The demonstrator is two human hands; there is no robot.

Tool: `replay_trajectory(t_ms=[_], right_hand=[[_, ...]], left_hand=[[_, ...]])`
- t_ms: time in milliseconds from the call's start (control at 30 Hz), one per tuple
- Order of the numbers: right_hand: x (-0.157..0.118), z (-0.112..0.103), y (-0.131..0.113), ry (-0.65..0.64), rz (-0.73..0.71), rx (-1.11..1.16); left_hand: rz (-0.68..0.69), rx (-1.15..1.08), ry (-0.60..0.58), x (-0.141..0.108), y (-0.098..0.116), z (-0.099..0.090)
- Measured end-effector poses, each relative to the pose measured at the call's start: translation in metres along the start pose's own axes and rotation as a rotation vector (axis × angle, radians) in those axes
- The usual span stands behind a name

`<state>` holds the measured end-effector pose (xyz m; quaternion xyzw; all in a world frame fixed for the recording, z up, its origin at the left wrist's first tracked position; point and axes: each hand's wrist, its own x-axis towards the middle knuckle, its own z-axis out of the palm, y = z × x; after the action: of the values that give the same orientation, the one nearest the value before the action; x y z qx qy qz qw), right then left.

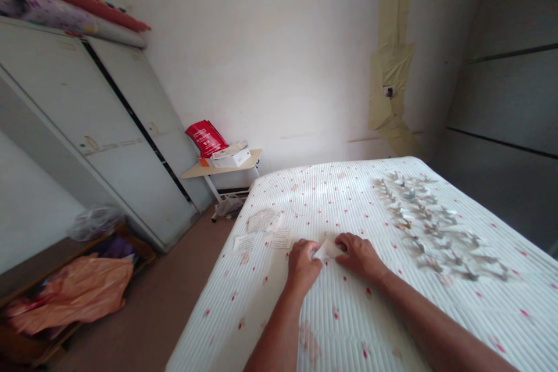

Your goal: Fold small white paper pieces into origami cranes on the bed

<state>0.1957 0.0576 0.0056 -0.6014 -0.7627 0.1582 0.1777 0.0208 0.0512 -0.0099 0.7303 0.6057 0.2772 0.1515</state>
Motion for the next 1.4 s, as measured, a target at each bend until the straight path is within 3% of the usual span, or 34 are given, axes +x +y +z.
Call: replay_trajectory(t_ms=[600,1400], right_hand=[[0.0005,0.0049,0.0043,0.031,-0.038,-0.018],[-0.0022,0.0036,0.0024,0.080,-0.052,-0.001]], left_hand=[[-0.028,0.009,-0.006,-0.0007,0.0036,-0.0022],[0.062,0.022,0.030,-0.0026,0.0059,-0.0030]])
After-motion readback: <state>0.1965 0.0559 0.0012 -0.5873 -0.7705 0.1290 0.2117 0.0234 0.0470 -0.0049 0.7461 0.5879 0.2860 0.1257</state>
